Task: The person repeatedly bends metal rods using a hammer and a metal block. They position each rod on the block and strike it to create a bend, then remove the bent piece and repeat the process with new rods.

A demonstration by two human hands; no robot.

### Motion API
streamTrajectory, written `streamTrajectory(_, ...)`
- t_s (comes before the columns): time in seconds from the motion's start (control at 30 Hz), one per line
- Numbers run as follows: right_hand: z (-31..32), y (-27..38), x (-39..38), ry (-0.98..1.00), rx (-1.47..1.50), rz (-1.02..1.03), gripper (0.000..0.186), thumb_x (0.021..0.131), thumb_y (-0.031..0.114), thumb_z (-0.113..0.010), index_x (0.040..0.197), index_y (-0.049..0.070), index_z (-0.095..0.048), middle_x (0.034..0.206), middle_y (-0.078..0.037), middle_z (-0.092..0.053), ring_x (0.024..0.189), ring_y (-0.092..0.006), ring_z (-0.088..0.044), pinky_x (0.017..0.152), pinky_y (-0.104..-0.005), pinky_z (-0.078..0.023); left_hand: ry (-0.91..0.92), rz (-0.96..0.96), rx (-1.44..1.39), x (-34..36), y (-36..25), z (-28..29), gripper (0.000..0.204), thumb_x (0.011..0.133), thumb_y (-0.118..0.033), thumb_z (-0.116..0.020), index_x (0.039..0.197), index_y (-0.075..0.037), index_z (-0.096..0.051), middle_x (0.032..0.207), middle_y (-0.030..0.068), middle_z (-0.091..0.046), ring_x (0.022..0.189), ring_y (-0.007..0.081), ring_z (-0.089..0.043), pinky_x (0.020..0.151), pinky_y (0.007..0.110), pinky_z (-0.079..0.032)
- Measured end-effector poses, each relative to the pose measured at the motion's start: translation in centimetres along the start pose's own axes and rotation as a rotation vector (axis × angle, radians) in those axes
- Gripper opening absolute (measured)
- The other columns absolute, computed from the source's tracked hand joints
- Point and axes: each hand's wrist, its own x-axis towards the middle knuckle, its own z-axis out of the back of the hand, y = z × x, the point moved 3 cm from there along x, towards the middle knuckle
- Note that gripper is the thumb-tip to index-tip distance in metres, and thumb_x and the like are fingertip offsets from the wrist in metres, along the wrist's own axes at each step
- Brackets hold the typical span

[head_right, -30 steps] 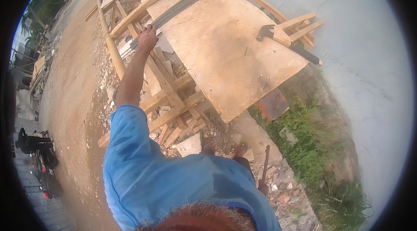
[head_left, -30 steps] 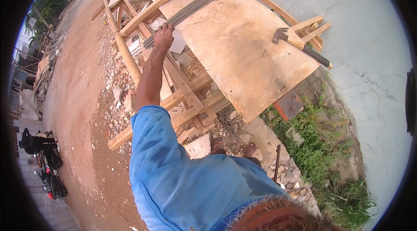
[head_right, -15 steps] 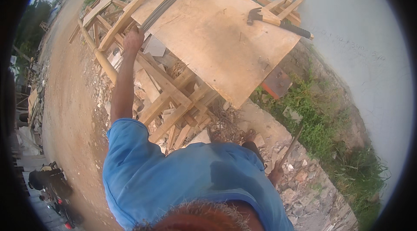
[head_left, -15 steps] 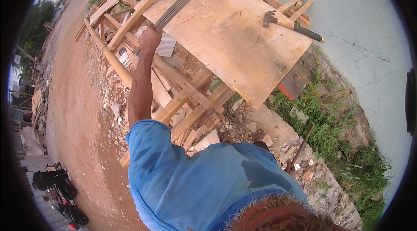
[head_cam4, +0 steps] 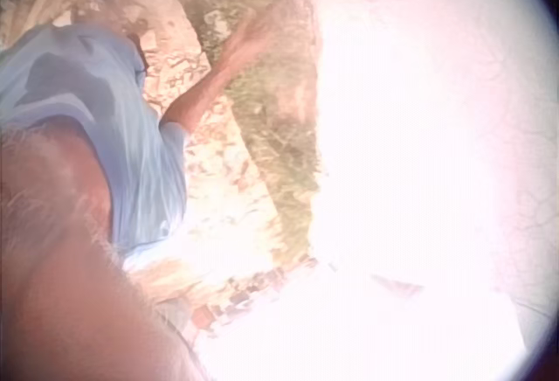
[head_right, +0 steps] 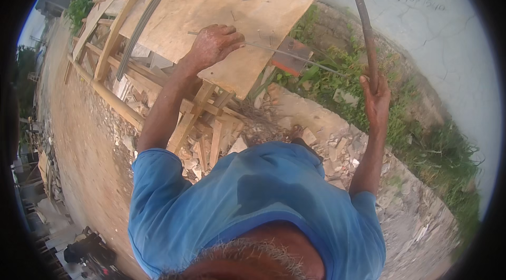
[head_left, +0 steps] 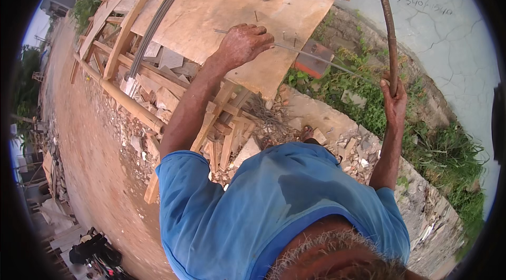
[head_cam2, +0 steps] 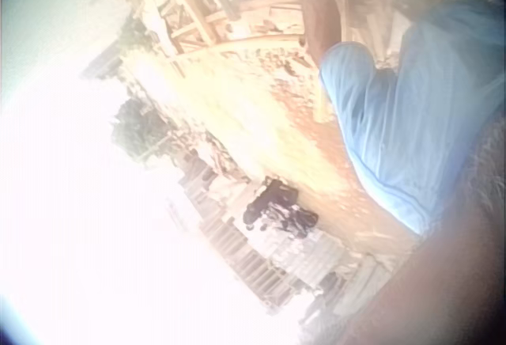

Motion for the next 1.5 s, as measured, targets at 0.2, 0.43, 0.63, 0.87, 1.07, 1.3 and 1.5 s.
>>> streamTrajectory(0.2,0.8,-3.3,-0.6,0.428,-0.028,-0.296,0.038,0.092,0.036,-0.072,0.106,0.001,-0.069,0.076,0.001,-0.06,0.068,-0.011,-0.051,0.063,-0.0294,-0.042,0.02,0.036,-0.025,3.7,0.3,-4.7,0.021,0.094,-0.033,-0.064,0.102,-0.015,-0.069,0.1,0.0042,-0.064,0.102,0.0235,-0.062,0.095,0.042,-0.047)
streamTrajectory(0.43,1.0,-4.3,-1.5,0.404,-0.186,-0.31,0.031,0.092,0.029,-0.073,0.101,-0.001,-0.068,0.072,-0.001,-0.058,0.067,-0.0112,-0.051,0.061,-0.0311,-0.042,0.016,0.191,-0.037,5.3,0.0,-8.6,0.029,0.096,-0.038,-0.06,0.106,-0.014,-0.072,0.105,0.0053,-0.066,0.113,0.0248,-0.058,0.107,0.047,-0.039)
streamTrajectory(0.63,0.2,-5.7,-1.5,0.468,-0.254,-0.335,0.032,0.091,0.03,-0.072,0.096,-0.002,-0.068,0.07,-0.005,-0.06,0.065,-0.0135,-0.053,0.061,-0.0336,-0.043,0.012,0.41,-0.016,3.8,-3.6,-10.3,0.039,0.091,-0.044,-0.064,0.114,-0.014,-0.07,0.115,0.0089,-0.063,0.12,0.0292,-0.055,0.107,0.051,-0.038)
streamTrajectory(0.87,-0.1,-6.1,-1.7,0.476,-0.26,-0.437,0.033,0.089,0.031,-0.071,0.095,-0.001,-0.068,0.069,-0.004,-0.06,0.063,-0.0143,-0.053,0.059,-0.0339,-0.042,-0.062,0.504,0.106,4.3,-5.8,-11.7,0.035,0.084,-0.045,-0.071,0.101,-0.015,-0.074,0.112,0.0093,-0.063,0.122,0.0322,-0.051,0.107,0.056,-0.035)
streamTrajectory(1.07,-0.2,-5.4,-2.0,0.484,-0.234,-0.415,0.031,0.09,0.031,-0.071,0.092,0.0,-0.067,0.067,-0.002,-0.058,0.06,-0.0124,-0.052,0.056,-0.0325,-0.042,-0.013,0.524,0.157,4.7,-5.6,-11.4,0.035,0.081,-0.047,-0.072,0.098,-0.017,-0.075,0.109,0.0065,-0.063,0.12,0.0304,-0.052,0.109,0.059,-0.03)
streamTrajectory(1.3,-1.2,-4.6,-5.5,0.42,-0.001,-0.588,0.026,0.09,0.026,-0.073,0.088,0.001,-0.064,0.065,-0.001,-0.059,0.054,-0.0072,-0.052,0.047,-0.0247,-0.04,0.027,0.321,-0.009,6.0,-3.5,-11.6,0.025,0.082,-0.036,-0.072,0.089,-0.012,-0.07,0.091,0.0091,-0.063,0.092,0.0321,-0.065,0.085,0.045,-0.051)
streamTrajectory(1.5,-0.5,-4.3,-5.8,0.389,0.01,-0.545,0.031,0.09,0.028,-0.073,0.095,-0.001,-0.066,0.073,-0.004,-0.063,0.06,-0.0117,-0.057,0.056,-0.0287,-0.045,0.084,0.286,-0.046,6.8,-2.7,-11.3,0.016,0.085,-0.028,-0.069,0.088,-0.013,-0.07,0.089,0.0088,-0.062,0.09,0.0294,-0.065,0.078,0.044,-0.053)
